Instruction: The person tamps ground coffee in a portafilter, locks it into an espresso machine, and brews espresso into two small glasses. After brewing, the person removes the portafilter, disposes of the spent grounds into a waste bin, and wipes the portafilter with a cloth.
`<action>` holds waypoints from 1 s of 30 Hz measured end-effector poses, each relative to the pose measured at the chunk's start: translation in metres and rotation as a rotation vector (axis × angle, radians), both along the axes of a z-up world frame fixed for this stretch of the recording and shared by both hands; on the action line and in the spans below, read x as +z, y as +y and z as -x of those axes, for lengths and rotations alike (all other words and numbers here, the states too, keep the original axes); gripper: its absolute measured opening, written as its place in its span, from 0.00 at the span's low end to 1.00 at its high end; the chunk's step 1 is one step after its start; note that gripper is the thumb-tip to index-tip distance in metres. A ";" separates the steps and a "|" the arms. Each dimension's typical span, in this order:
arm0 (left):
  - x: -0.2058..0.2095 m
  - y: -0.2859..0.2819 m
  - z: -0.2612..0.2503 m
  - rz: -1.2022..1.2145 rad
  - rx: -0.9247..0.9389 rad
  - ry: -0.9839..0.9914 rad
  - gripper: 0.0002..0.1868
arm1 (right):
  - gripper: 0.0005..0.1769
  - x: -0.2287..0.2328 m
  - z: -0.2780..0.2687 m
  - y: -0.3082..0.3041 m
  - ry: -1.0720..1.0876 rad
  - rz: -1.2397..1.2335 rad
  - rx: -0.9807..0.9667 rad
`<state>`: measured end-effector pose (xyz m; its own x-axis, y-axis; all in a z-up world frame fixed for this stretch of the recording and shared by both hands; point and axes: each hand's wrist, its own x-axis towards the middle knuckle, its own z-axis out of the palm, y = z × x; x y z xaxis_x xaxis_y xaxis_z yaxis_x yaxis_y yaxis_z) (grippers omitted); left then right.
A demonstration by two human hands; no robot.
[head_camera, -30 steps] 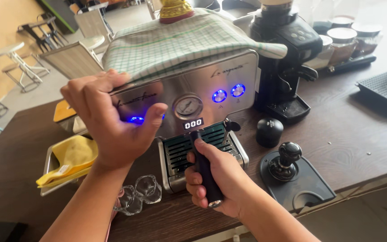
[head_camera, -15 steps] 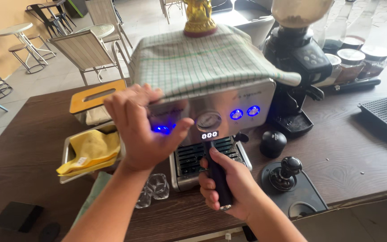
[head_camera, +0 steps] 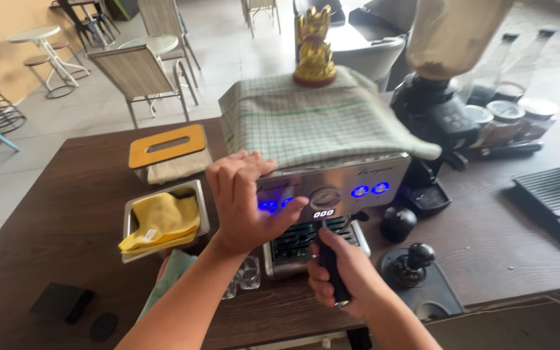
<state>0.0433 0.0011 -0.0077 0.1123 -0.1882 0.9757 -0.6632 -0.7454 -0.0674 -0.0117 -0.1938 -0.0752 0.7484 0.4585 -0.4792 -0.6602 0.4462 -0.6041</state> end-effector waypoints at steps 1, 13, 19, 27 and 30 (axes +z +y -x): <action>0.001 0.000 0.001 -0.007 0.002 -0.002 0.32 | 0.22 0.001 0.001 0.000 0.011 0.005 -0.003; 0.005 -0.001 0.001 -0.013 0.037 0.002 0.34 | 0.22 0.010 -0.001 -0.002 0.069 0.003 0.026; 0.006 -0.001 0.002 -0.023 0.056 0.009 0.34 | 0.24 0.012 -0.003 -0.005 0.080 0.015 0.051; 0.007 -0.004 0.006 0.003 0.066 0.021 0.34 | 0.24 0.002 -0.003 -0.011 0.046 -0.018 0.075; 0.011 -0.005 0.014 0.014 0.063 0.081 0.34 | 0.29 -0.013 -0.004 -0.016 0.059 -0.012 0.042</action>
<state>0.0295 -0.0039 0.0032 0.2021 -0.1643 0.9655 -0.6176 -0.7865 -0.0046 -0.0074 -0.2102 -0.0884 0.6989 0.4953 -0.5160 -0.7129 0.4242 -0.5585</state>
